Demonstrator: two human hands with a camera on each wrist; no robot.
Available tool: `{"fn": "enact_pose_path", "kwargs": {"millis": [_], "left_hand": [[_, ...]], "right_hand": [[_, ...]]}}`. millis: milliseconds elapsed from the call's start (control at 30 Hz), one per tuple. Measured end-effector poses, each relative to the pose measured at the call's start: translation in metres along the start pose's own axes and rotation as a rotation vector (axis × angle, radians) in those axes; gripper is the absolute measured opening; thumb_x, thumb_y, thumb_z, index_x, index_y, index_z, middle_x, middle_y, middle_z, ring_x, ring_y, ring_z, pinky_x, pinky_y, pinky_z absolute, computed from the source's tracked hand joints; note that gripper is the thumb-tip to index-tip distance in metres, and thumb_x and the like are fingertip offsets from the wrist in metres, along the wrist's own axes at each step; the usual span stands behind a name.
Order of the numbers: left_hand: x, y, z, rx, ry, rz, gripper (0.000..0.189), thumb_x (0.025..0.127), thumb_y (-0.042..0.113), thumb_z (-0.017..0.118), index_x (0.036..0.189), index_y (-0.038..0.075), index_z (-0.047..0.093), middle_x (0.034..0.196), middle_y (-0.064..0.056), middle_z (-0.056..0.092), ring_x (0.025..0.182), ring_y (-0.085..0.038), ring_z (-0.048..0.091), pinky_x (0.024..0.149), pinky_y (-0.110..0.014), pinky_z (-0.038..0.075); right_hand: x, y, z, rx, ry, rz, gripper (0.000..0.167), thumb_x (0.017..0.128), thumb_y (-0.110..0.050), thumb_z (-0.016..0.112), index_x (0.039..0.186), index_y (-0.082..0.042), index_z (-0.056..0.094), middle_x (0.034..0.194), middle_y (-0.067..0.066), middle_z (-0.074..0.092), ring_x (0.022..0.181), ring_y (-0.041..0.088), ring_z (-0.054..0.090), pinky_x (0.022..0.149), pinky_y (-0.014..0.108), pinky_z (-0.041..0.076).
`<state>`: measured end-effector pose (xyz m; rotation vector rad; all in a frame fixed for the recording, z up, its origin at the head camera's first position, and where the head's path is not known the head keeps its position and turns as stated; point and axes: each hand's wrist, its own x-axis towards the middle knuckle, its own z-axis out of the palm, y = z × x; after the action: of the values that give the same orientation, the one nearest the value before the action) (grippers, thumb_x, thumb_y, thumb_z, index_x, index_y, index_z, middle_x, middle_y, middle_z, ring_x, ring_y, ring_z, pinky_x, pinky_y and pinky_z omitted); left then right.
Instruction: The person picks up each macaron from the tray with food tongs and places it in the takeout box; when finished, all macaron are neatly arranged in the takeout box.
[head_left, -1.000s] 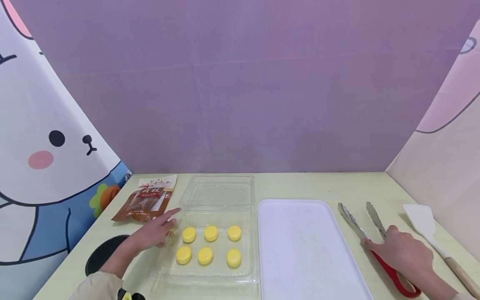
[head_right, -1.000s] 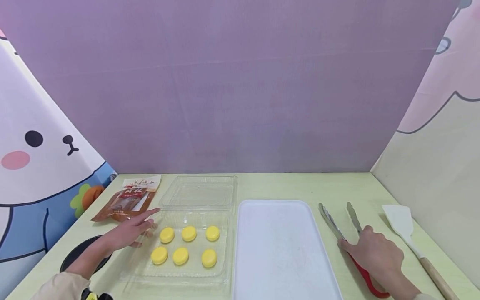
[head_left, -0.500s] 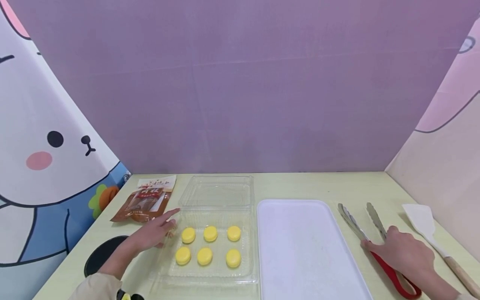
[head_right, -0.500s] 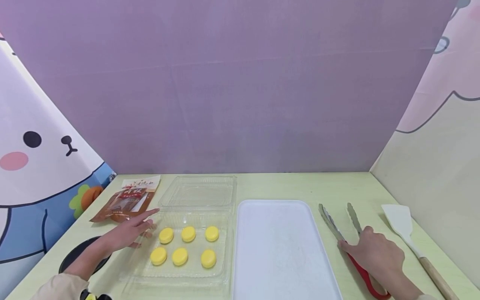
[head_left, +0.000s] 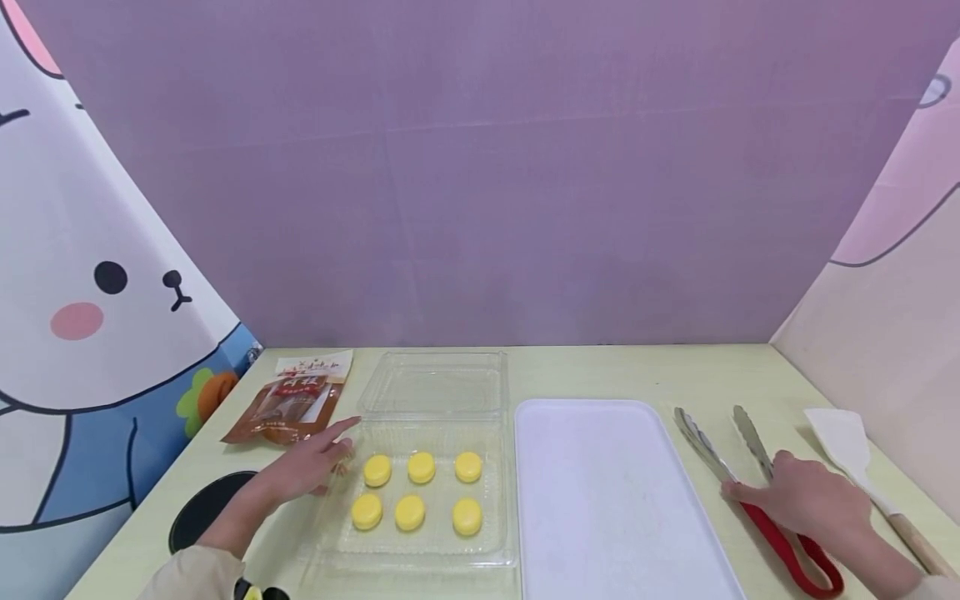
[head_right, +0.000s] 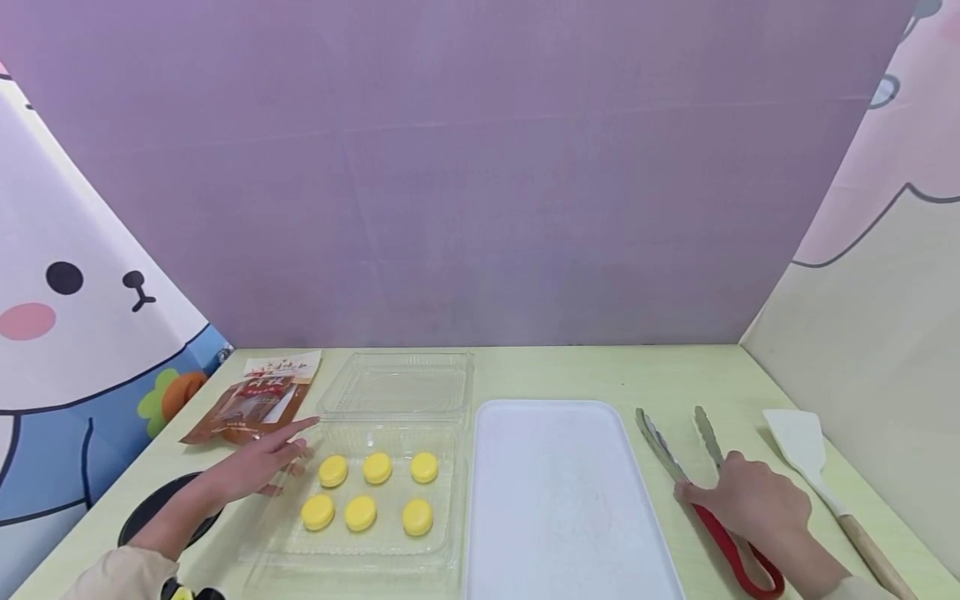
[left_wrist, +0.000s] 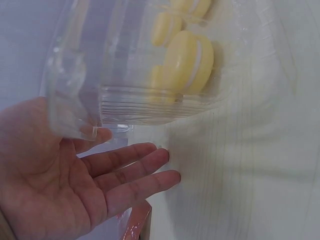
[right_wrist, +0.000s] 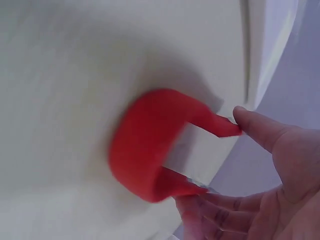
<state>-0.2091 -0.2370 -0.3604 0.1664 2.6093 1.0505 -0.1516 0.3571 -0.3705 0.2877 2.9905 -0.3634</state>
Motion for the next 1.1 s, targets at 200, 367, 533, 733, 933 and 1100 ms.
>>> {"fn": "enact_pose_path", "kwargs": {"millis": [200, 367, 533, 733, 933, 1100], "left_hand": [[0.000, -0.001, 0.000, 0.001, -0.002, 0.005, 0.057, 0.111, 0.030, 0.041, 0.158, 0.002, 0.028, 0.143, -0.035, 0.047, 0.122, -0.050, 0.056, 0.085, -0.054, 0.058], [0.001, -0.001, 0.000, 0.001, -0.001, -0.001, 0.056, 0.111, 0.029, 0.041, 0.158, 0.003, 0.028, 0.143, -0.035, 0.047, 0.122, -0.049, 0.056, 0.084, -0.053, 0.058], [0.001, -0.001, 0.000, -0.008, -0.003, -0.001, 0.055, 0.111, 0.028, 0.041, 0.158, 0.003, 0.028, 0.142, -0.034, 0.048, 0.121, -0.047, 0.057, 0.084, -0.054, 0.058], [0.000, -0.001, 0.000, -0.015, -0.005, 0.006, 0.055, 0.111, 0.028, 0.041, 0.158, 0.003, 0.028, 0.143, -0.034, 0.048, 0.121, -0.048, 0.057, 0.084, -0.054, 0.058], [0.000, -0.003, 0.000, -0.023, -0.005, 0.007, 0.055, 0.111, 0.028, 0.041, 0.158, 0.003, 0.029, 0.143, -0.035, 0.047, 0.123, -0.049, 0.055, 0.084, -0.053, 0.059], [0.000, -0.002, 0.000, -0.026, -0.006, 0.010, 0.056, 0.111, 0.030, 0.042, 0.158, 0.003, 0.028, 0.143, -0.035, 0.047, 0.124, -0.050, 0.054, 0.083, -0.053, 0.059]], "right_hand": [[0.009, -0.002, -0.014, -0.027, -0.028, -0.023, 0.084, 0.087, -0.069, 0.063, 0.109, 0.012, 0.057, 0.079, 0.017, 0.058, 0.068, 0.031, 0.056, 0.055, 0.046, 0.043], [0.016, -0.011, -0.025, -0.026, -0.014, -0.050, 0.087, 0.091, -0.065, 0.061, 0.129, 0.012, 0.052, 0.096, 0.030, 0.063, 0.073, 0.035, 0.058, 0.055, 0.046, 0.044], [0.019, -0.033, -0.031, -0.008, 0.043, -0.128, 0.080, 0.095, -0.060, 0.060, 0.132, 0.011, 0.054, 0.100, 0.031, 0.066, 0.068, 0.027, 0.058, 0.050, 0.040, 0.042], [0.022, -0.069, -0.033, 0.043, 0.064, -0.174, 0.070, 0.096, -0.053, 0.061, 0.127, 0.009, 0.057, 0.078, 0.008, 0.066, 0.058, 0.021, 0.053, 0.046, 0.033, 0.039], [0.028, -0.110, -0.029, 0.092, 0.087, -0.252, 0.056, 0.096, -0.045, 0.065, 0.123, 0.004, 0.063, 0.096, 0.016, 0.072, 0.073, 0.026, 0.065, 0.055, 0.039, 0.047], [0.037, -0.142, -0.019, 0.166, 0.112, -0.299, 0.052, 0.097, -0.041, 0.065, 0.124, 0.004, 0.065, 0.105, 0.020, 0.072, 0.087, 0.034, 0.068, 0.063, 0.043, 0.053]]}}
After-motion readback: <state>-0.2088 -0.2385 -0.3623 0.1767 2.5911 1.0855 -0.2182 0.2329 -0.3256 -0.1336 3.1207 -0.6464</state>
